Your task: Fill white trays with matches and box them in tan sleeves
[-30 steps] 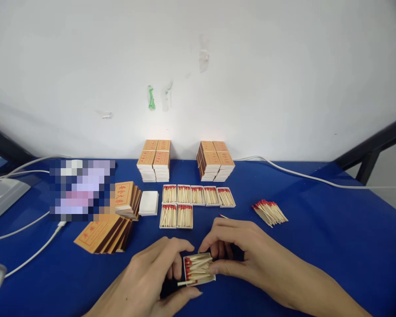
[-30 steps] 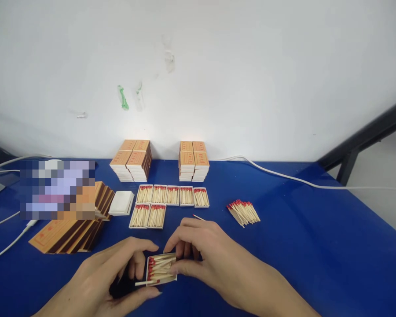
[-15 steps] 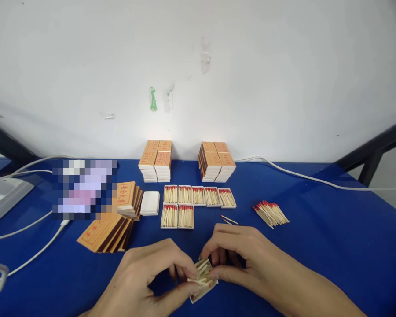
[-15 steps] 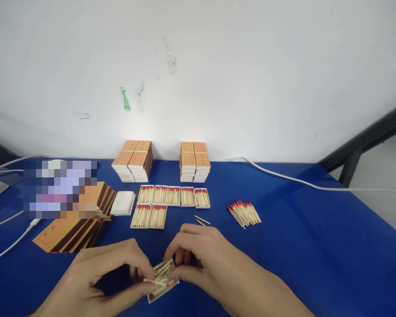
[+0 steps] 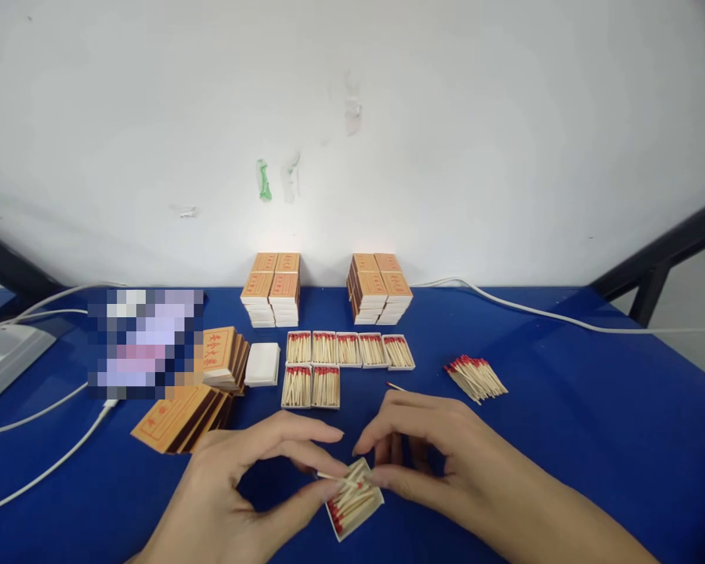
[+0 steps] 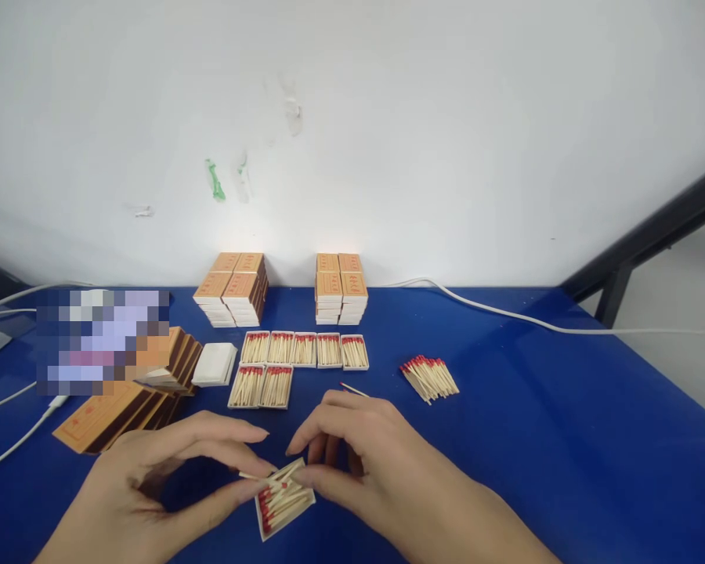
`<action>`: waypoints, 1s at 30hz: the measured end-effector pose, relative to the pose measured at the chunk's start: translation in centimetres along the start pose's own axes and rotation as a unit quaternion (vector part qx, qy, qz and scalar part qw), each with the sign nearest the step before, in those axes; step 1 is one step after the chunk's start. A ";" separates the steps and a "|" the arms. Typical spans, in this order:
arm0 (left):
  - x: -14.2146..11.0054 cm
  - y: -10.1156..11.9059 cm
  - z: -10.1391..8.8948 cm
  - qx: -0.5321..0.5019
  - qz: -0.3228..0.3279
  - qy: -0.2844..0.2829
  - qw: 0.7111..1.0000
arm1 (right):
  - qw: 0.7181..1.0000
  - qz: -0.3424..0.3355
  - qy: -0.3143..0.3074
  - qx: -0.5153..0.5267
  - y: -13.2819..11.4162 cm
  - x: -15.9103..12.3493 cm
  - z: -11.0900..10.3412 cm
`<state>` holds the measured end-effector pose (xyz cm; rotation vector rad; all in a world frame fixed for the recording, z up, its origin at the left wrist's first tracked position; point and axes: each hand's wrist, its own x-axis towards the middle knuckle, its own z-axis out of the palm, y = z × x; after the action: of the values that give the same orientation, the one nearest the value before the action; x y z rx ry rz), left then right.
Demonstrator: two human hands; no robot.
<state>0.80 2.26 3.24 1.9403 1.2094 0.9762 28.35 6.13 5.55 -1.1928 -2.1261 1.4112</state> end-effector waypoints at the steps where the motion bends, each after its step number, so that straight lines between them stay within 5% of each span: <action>1: 0.0 0.0 0.0 -0.005 0.004 -0.001 1.000 | 1.000 -0.002 0.018 0.015 -0.3 0.0 0.1; 8: -0.1 0.8 0.1 -0.061 0.021 0.011 0.998 | 0.989 -0.118 0.067 0.058 -0.7 0.5 2.1; 16: 0.1 1.4 0.3 -0.049 0.026 0.051 0.997 | 0.942 -0.274 0.144 -0.132 0.2 0.1 3.8; 22: 0.0 1.1 0.2 0.046 0.048 0.075 0.995 | 0.915 -0.282 0.196 -0.211 0.5 -0.2 2.4; 30: -1.8 -1.0 2.0 0.270 0.156 -0.012 0.950 | 0.970 -0.153 0.190 -0.012 -0.6 0.0 0.9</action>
<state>1.52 0.67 0.96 2.6284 1.2724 0.8209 27.48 5.54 5.70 -0.9933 -1.9560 0.9402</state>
